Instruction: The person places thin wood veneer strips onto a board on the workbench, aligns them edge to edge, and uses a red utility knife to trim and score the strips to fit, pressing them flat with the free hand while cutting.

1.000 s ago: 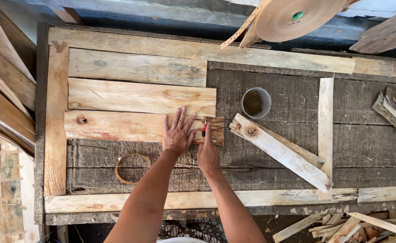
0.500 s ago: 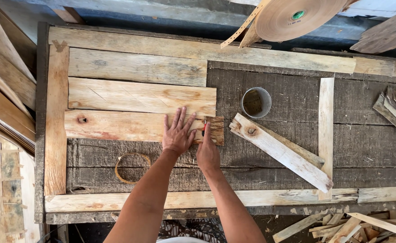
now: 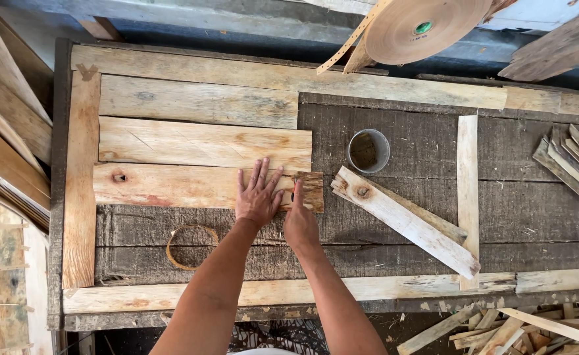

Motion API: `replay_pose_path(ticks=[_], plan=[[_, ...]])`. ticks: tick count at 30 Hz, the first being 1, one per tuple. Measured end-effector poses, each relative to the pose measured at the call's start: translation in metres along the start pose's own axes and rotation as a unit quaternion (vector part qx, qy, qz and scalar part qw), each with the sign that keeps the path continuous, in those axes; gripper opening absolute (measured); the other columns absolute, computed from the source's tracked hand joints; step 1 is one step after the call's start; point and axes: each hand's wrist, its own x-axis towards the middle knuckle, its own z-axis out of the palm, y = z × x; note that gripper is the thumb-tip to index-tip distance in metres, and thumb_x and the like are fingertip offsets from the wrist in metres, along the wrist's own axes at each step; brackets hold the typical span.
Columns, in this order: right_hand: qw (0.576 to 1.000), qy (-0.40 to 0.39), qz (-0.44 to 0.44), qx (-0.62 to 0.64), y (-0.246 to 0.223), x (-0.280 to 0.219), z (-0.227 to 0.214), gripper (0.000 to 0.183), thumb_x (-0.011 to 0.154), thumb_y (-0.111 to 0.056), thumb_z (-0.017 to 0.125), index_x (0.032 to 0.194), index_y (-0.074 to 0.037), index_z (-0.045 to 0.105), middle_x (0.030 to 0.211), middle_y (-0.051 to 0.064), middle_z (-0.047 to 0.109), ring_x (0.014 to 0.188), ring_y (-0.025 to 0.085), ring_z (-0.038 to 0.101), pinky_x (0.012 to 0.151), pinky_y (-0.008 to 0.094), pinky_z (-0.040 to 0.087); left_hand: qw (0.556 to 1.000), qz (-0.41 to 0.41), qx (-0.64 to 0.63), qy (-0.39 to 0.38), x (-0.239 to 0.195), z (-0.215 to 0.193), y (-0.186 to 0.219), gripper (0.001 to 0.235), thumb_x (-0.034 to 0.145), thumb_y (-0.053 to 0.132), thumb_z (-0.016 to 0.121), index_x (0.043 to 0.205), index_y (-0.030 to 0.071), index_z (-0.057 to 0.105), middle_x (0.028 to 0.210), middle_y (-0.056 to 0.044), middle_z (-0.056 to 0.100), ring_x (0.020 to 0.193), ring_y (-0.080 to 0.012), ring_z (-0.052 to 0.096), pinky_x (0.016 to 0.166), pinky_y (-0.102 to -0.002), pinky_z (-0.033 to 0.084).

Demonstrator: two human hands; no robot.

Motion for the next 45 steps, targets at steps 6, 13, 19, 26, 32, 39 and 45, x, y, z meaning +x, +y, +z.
replay_pose_path(ticks=[6,13,19,26,32,39,45], plan=[[1.000,-0.014,-0.001,-0.025,0.007,-0.015,0.008,0.084,0.102,-0.010,0.052,0.165,-0.009,-0.004,0.063,0.002,0.058,0.045,0.014,0.052,0.036,0.029,0.038,1.000,0.001,-0.003,0.006,-0.003,-0.003,0.000,0.065,0.104,0.060,0.017,0.165,0.038,0.007,0.174,-0.005,0.000,0.159,-0.0231,0.002,0.125,-0.059,0.001],[0.996,-0.059,0.061,-0.011,-0.009,-0.051,-0.002,0.083,0.104,-0.009,0.047,0.166,-0.015,-0.006,0.065,0.000,0.055,0.045,0.013,0.048,0.035,0.027,0.038,1.000,0.007,-0.010,-0.007,-0.002,-0.001,-0.001,0.065,0.105,0.060,0.018,0.165,0.037,0.007,0.173,-0.005,-0.001,0.158,-0.0232,0.001,0.124,-0.061,0.002],[0.993,-0.084,0.076,-0.015,0.018,-0.077,0.024,0.081,0.106,-0.011,0.045,0.166,-0.014,-0.009,0.064,0.002,0.056,0.045,0.014,0.048,0.035,0.028,0.039,1.000,0.008,-0.016,0.025,-0.002,0.002,-0.002,0.064,0.105,0.058,0.019,0.165,0.037,0.009,0.173,-0.004,0.000,0.159,-0.0237,0.002,0.125,-0.060,0.002],[1.000,0.000,0.013,-0.012,0.071,-0.082,0.051,0.082,0.104,-0.013,0.047,0.165,-0.019,-0.008,0.096,0.013,0.070,0.050,0.013,0.057,0.036,0.027,0.049,0.998,0.012,-0.028,0.048,0.000,0.002,-0.003,0.065,0.105,0.057,0.022,0.165,0.036,0.012,0.174,-0.005,0.002,0.159,-0.0248,0.003,0.124,-0.061,0.003],[0.998,0.031,-0.011,0.051,0.044,-0.035,0.022,0.074,0.108,-0.016,0.041,0.163,-0.019,-0.009,0.123,0.022,0.067,0.054,0.015,0.066,0.038,0.028,0.054,0.999,0.006,-0.022,0.037,-0.003,-0.001,-0.001,0.065,0.104,0.058,0.021,0.165,0.036,0.012,0.173,-0.005,0.002,0.159,-0.0249,0.003,0.124,-0.061,0.002],[0.999,0.044,-0.014,0.011,0.034,0.007,0.027,0.073,0.109,-0.018,0.041,0.164,-0.018,-0.007,0.119,0.019,0.071,0.062,0.023,0.072,0.044,0.032,0.057,0.999,0.002,0.015,-0.038,0.000,-0.011,-0.001,0.065,0.104,0.061,0.010,0.164,0.039,0.002,0.173,-0.004,-0.004,0.158,-0.0236,-0.001,0.123,-0.060,-0.002],[0.997,0.067,-0.047,-0.001,0.046,0.018,0.040,0.077,0.108,-0.020,0.046,0.165,-0.016,-0.005,0.111,0.020,0.073,0.069,0.024,0.074,0.048,0.032,0.059,1.000,0.005,0.002,-0.023,0.001,-0.007,-0.002,0.065,0.103,0.061,0.009,0.164,0.039,0.003,0.173,-0.004,-0.004,0.158,-0.0228,-0.001,0.123,-0.059,-0.002]])
